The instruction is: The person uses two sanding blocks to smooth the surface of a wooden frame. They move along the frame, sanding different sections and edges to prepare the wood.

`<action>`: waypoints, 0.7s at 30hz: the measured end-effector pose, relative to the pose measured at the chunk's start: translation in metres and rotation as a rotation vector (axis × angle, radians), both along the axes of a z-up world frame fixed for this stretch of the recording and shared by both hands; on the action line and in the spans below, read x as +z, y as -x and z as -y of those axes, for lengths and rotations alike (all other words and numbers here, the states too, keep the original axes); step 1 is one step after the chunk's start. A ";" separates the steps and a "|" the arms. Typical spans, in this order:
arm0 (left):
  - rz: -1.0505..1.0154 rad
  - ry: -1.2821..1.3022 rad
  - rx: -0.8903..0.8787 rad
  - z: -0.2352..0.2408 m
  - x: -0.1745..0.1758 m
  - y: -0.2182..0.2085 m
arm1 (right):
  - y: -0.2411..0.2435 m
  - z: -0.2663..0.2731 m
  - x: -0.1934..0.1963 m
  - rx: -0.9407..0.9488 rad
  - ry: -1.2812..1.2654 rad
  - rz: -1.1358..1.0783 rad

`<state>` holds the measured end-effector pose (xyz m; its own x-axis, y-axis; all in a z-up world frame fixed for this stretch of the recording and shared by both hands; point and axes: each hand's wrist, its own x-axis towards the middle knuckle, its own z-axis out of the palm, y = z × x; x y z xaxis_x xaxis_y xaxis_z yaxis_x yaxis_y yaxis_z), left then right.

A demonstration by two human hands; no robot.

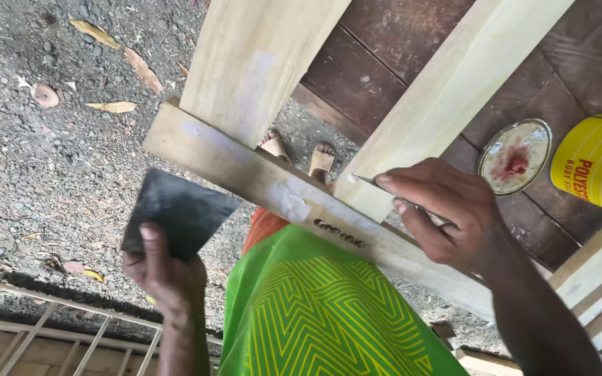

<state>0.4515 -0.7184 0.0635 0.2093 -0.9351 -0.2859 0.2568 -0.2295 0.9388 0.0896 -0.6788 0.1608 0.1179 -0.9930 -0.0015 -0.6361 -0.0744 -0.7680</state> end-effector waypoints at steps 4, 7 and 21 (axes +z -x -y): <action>-0.014 -0.107 0.098 0.008 0.000 -0.016 | 0.014 -0.003 0.003 0.384 0.058 -0.574; -0.056 -0.129 0.125 0.003 0.000 -0.014 | 0.004 -0.014 -0.012 0.511 0.024 -0.715; -0.230 -0.066 0.079 -0.012 -0.004 -0.009 | -0.014 -0.021 -0.046 0.637 -0.026 -0.792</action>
<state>0.4603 -0.7068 0.0590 0.2037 -0.8961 -0.3943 0.4817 -0.2589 0.8372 0.1038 -0.6575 0.1145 0.5805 -0.7445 -0.3297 -0.8108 -0.5659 -0.1494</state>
